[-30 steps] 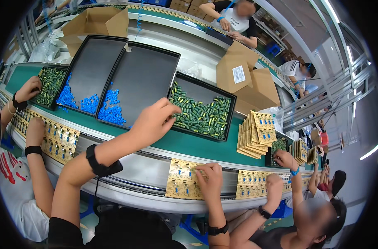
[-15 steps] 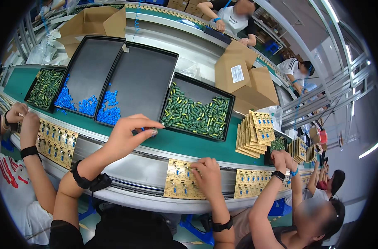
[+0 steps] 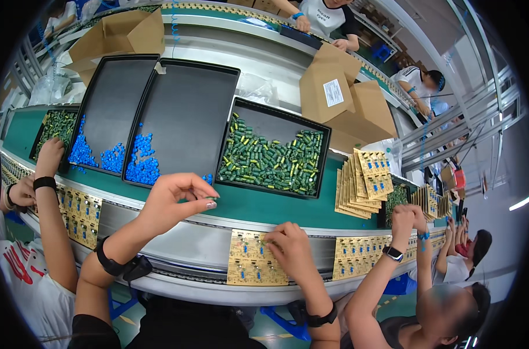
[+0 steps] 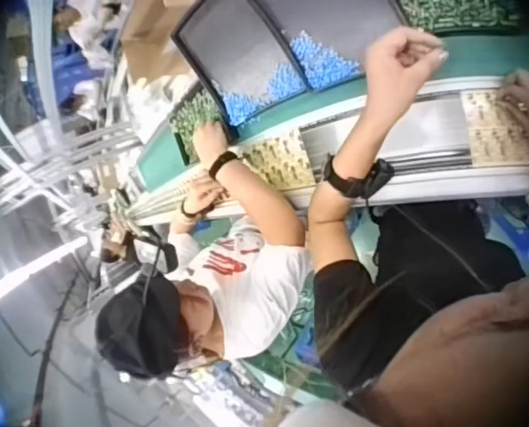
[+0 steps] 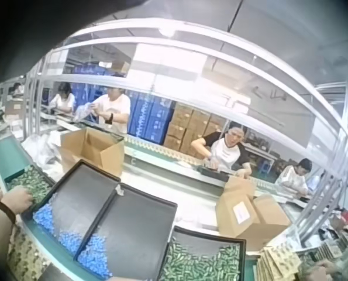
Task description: Manually assembling small components onto a circuit board at a production line station.
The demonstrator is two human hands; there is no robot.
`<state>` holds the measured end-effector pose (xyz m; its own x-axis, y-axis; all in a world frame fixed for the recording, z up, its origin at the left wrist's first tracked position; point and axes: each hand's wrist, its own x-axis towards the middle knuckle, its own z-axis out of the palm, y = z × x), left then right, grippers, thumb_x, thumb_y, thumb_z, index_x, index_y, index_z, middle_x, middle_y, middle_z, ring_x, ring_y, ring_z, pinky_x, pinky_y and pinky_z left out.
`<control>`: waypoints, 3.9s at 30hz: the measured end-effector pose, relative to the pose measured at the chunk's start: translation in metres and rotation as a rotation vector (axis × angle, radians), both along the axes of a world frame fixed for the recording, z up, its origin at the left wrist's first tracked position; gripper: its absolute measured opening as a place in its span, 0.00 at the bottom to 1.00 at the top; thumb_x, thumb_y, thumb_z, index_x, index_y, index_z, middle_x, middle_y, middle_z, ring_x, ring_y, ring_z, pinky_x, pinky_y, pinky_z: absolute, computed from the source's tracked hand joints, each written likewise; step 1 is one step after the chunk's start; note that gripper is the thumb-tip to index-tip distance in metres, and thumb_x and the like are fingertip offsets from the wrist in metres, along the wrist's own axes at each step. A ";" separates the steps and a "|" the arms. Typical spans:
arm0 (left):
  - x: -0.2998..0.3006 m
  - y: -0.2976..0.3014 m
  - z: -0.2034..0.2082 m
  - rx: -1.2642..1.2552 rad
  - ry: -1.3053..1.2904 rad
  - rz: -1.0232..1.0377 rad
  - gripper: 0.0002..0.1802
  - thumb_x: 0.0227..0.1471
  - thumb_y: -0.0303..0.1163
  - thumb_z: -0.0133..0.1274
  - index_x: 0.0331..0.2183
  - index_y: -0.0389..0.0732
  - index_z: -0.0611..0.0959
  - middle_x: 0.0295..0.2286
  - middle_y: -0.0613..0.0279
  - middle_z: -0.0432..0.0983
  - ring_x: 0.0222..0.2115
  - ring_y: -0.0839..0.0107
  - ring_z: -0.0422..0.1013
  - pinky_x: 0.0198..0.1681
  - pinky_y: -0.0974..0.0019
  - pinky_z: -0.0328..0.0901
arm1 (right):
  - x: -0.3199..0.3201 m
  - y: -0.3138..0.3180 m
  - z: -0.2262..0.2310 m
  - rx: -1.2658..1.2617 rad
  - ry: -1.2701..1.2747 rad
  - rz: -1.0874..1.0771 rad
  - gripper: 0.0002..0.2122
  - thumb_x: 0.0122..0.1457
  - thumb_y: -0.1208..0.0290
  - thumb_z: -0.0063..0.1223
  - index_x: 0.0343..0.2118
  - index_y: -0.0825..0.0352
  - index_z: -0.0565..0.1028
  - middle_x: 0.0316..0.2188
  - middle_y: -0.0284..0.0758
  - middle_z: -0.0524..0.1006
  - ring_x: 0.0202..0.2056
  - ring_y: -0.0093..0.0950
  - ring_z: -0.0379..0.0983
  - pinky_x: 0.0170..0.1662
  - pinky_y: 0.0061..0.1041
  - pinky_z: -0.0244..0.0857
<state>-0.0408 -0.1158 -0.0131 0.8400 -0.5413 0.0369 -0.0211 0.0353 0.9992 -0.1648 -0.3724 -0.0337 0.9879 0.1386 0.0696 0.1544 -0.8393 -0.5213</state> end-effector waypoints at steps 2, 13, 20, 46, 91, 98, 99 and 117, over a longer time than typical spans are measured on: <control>0.002 -0.003 0.004 -0.004 0.037 -0.066 0.06 0.47 0.20 0.59 0.32 0.34 0.83 0.25 0.67 0.75 0.27 0.83 0.69 0.30 0.79 0.64 | 0.003 0.001 0.005 -0.139 -0.032 0.113 0.07 0.43 0.79 0.60 0.28 0.65 0.76 0.28 0.33 0.71 0.33 0.35 0.69 0.35 0.32 0.64; 0.000 -0.001 0.000 -0.107 0.432 -0.269 0.11 0.54 0.24 0.51 0.40 0.33 0.82 0.32 0.58 0.78 0.34 0.75 0.74 0.39 0.74 0.69 | 0.019 -0.002 0.017 -0.229 0.130 0.184 0.08 0.46 0.71 0.61 0.30 0.63 0.77 0.27 0.34 0.75 0.31 0.32 0.73 0.35 0.32 0.66; -0.012 -0.031 -0.002 0.154 0.111 -0.303 0.09 0.50 0.23 0.55 0.37 0.35 0.82 0.28 0.63 0.78 0.30 0.80 0.74 0.34 0.76 0.68 | 0.098 -0.024 0.006 -0.165 -0.318 -0.176 0.12 0.48 0.71 0.61 0.36 0.65 0.74 0.29 0.37 0.74 0.31 0.33 0.73 0.34 0.31 0.67; -0.048 -0.075 -0.036 0.896 -0.905 -0.177 0.02 0.35 0.26 0.57 0.16 0.42 0.81 0.22 0.63 0.74 0.30 0.61 0.69 0.29 0.60 0.67 | 0.115 -0.013 -0.018 0.218 -0.411 -0.283 0.07 0.48 0.75 0.57 0.32 0.64 0.80 0.25 0.37 0.77 0.28 0.32 0.75 0.33 0.29 0.68; 0.052 -0.104 -0.040 0.653 -1.004 0.036 0.08 0.36 0.27 0.61 0.24 0.41 0.78 0.26 0.61 0.74 0.34 0.60 0.69 0.39 0.59 0.65 | -0.059 0.035 -0.014 0.378 0.036 -0.262 0.08 0.48 0.79 0.59 0.33 0.66 0.78 0.32 0.34 0.77 0.36 0.31 0.71 0.40 0.27 0.65; 0.043 -0.098 -0.030 0.502 -1.046 0.098 0.07 0.42 0.28 0.56 0.28 0.39 0.77 0.26 0.56 0.75 0.34 0.58 0.70 0.38 0.57 0.65 | -0.062 0.042 -0.021 0.158 -0.068 -0.153 0.08 0.43 0.78 0.63 0.29 0.63 0.79 0.41 0.33 0.72 0.41 0.34 0.66 0.42 0.30 0.63; 0.041 -0.096 -0.027 0.479 -1.022 0.098 0.08 0.43 0.29 0.57 0.27 0.39 0.76 0.25 0.56 0.75 0.33 0.58 0.70 0.38 0.57 0.65 | -0.062 0.042 -0.019 0.157 -0.067 -0.149 0.08 0.43 0.78 0.63 0.29 0.63 0.79 0.41 0.33 0.72 0.41 0.34 0.66 0.42 0.30 0.63; 0.006 -0.035 -0.012 0.201 -0.134 -0.289 0.06 0.46 0.28 0.60 0.30 0.40 0.83 0.24 0.69 0.77 0.26 0.82 0.70 0.28 0.73 0.63 | -0.044 0.044 0.004 -0.050 -0.004 0.052 0.08 0.42 0.77 0.60 0.29 0.61 0.78 0.41 0.30 0.73 0.46 0.34 0.65 0.46 0.33 0.58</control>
<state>-0.0352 -0.1507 -0.0254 0.6465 -0.7629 0.0053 -0.1699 -0.1372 0.9759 -0.2087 -0.3284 -0.0300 0.9790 0.1934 0.0647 0.2005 -0.8551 -0.4781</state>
